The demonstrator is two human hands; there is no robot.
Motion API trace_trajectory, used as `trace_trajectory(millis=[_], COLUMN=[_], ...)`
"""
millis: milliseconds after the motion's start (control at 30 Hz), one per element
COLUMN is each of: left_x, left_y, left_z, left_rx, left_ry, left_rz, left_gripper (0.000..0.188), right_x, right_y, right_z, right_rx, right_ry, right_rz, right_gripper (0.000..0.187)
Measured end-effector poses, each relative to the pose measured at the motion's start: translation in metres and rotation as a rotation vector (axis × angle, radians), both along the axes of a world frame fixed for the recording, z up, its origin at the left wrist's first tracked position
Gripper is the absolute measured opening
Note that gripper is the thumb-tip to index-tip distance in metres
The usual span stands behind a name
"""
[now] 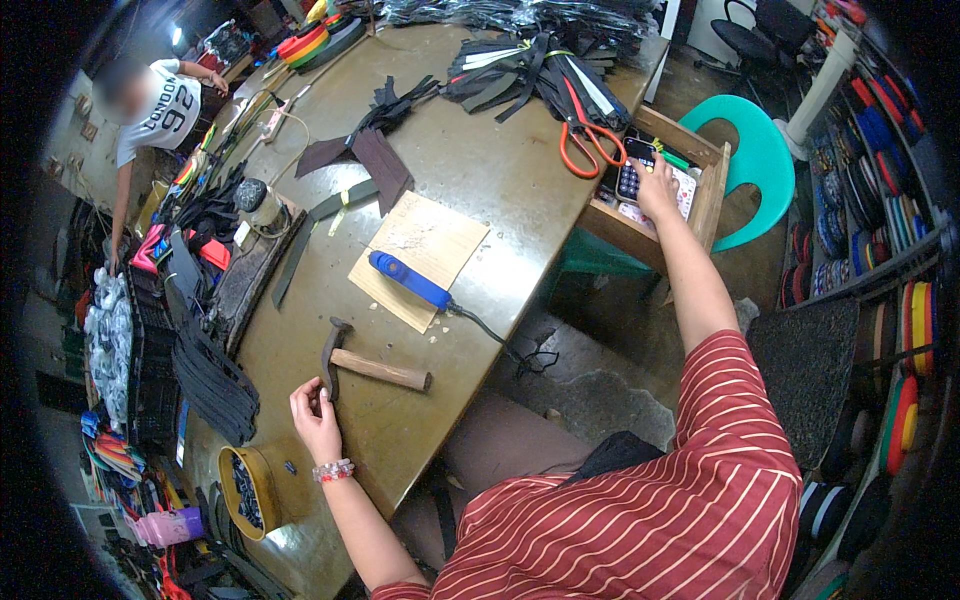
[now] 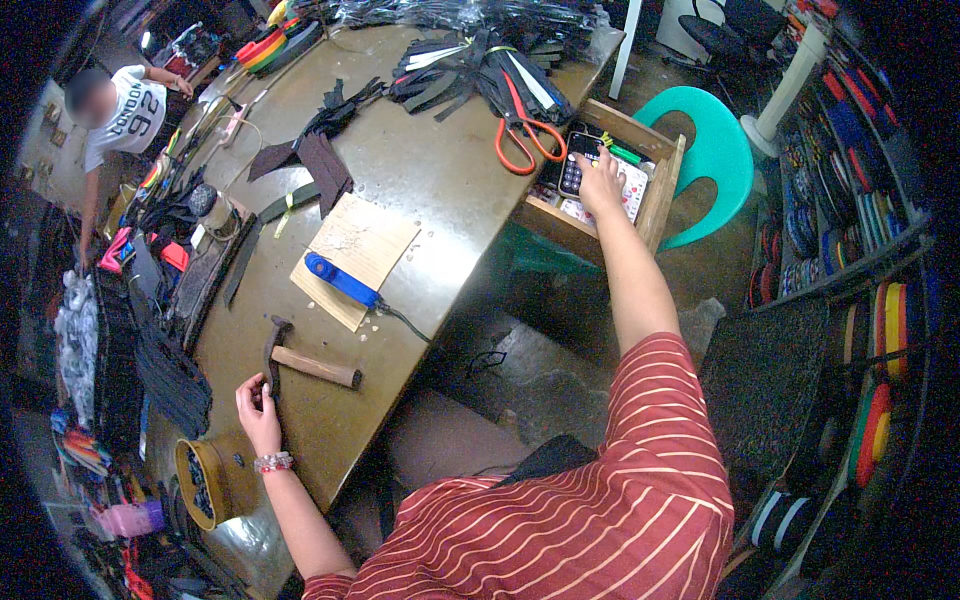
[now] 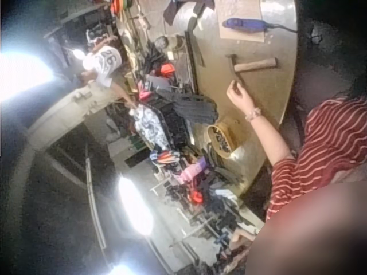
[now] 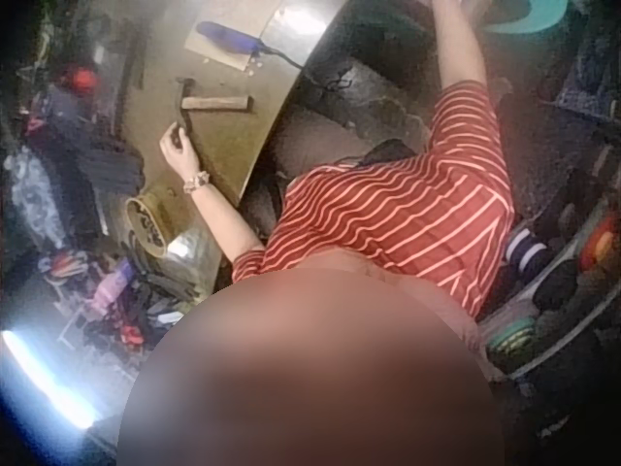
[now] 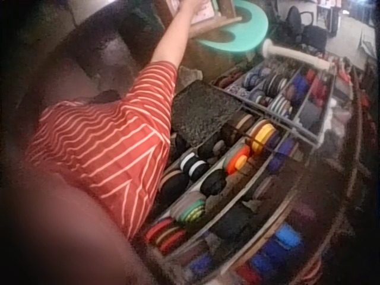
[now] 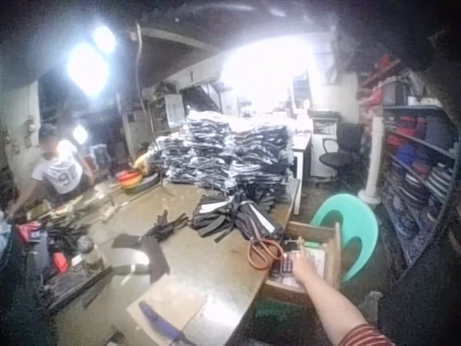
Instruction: The person assembles black fabric straps by attaching small metal buckles using a hot glue gun. They repeatedly pick up straps, apply glue, and press buckles into place on a cluttered workbench. The person also briefly opens a drawer and retrieves a wallet from a shelf.
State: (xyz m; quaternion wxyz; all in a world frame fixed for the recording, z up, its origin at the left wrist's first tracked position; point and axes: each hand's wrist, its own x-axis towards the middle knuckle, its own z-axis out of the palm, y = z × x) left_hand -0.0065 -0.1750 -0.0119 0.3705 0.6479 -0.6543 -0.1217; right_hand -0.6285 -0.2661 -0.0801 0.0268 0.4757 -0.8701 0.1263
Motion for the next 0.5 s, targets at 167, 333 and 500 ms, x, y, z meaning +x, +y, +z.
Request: trace_trajectory(millis=[167, 333, 500], left_x=[0.0004, 0.0018, 0.0031], left_y=[-0.0003, -0.0006, -0.0006], left_z=[0.0011, 0.0003, -0.001], left_rx=[-0.006, 0.01, 0.014], left_ry=[-0.029, -0.036, -0.046], left_rz=[-0.002, 0.004, 0.01], left_gripper=[0.016, 0.016, 0.016], right_x=[-0.0017, -0.0015, 0.0005], right_y=[-0.0003, 0.0003, 0.0004], right_z=[-0.002, 0.0009, 0.0019], right_rx=[-0.025, -0.056, -0.049], right_ry=[0.012, -0.011, 0.028], right_rz=[0.003, -0.012, -0.005], right_gripper=[0.04, 0.038, 0.036])
